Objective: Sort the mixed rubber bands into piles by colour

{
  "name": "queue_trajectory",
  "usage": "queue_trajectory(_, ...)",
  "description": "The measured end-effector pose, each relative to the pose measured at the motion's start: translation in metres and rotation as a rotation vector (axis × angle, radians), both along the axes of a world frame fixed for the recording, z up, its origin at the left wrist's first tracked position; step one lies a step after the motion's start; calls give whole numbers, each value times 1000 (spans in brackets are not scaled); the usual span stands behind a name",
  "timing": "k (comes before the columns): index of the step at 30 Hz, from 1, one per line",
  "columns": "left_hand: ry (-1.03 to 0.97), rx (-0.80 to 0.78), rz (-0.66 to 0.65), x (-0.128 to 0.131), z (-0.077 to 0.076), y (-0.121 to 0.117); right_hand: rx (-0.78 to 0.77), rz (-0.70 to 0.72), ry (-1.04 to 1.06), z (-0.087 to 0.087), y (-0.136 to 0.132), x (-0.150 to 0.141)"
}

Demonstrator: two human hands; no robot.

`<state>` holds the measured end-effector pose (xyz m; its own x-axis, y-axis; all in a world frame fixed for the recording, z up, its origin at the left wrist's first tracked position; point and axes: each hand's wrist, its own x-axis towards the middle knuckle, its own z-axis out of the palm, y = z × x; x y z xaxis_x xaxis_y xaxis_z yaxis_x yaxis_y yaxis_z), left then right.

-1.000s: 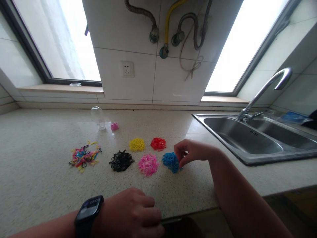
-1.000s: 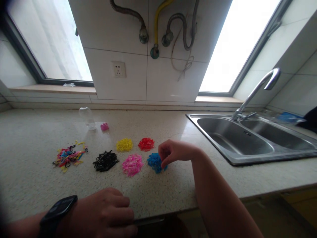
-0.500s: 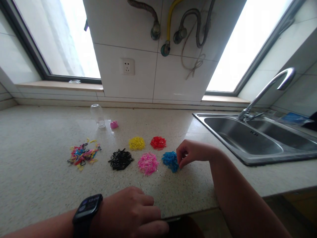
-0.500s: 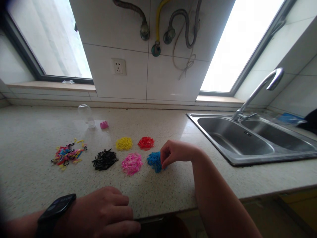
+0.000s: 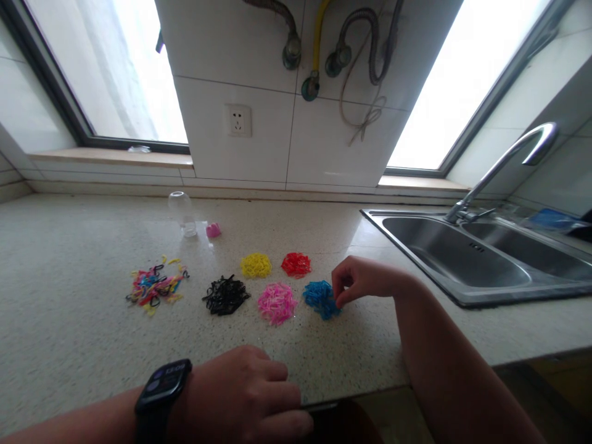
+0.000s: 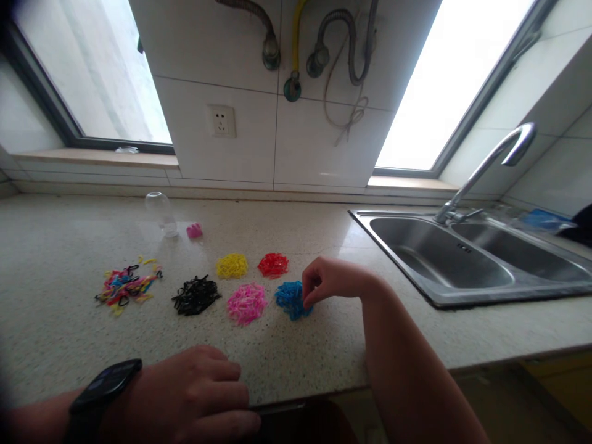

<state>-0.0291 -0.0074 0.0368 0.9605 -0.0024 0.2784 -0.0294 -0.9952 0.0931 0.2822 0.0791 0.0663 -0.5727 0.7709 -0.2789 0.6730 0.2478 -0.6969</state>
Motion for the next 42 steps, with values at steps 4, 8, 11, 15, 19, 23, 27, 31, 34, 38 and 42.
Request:
queue_trajectory(4, 0, 3, 2, 0, 0, -1, 3, -5, 11, 1, 0, 2)
queue_trajectory(8, -3, 8, -2, 0, 0, 0, 35, -64, 34, -2, 4, 2)
queue_trajectory(11, -1, 3, -9, 0, -1, 0, 201, -206, 83, -10, 13, 4)
queue_trajectory(15, -15, 5, 3, 0, -2, -1, 435, -376, 127, -26, 30, 5)
queue_trajectory(19, -27, 16, -4, 0, -2, -1, 538, -457, 218, -43, 52, -6)
queue_trajectory(23, -33, 45, 1, 1, 0, 0, 536, -478, 280, -58, 77, -22)
queue_trajectory(27, -19, 53, -7, 1, 0, 3, 527, -560, 260, -65, 96, -27)
queue_trajectory(31, -42, 62, -6, 3, -1, 4, 603, -628, 146, -65, 106, -26)
queue_trajectory(34, -61, 86, 14, 3, -1, 1, 635, -661, 73, -64, 111, -26)
queue_trajectory(38, -68, 112, 40, 3, -2, -1, 632, -715, 58, -61, 113, -27)
queue_trajectory(42, -34, 112, 50, 0, -3, 4, 645, -721, 57, -58, 111, -26)
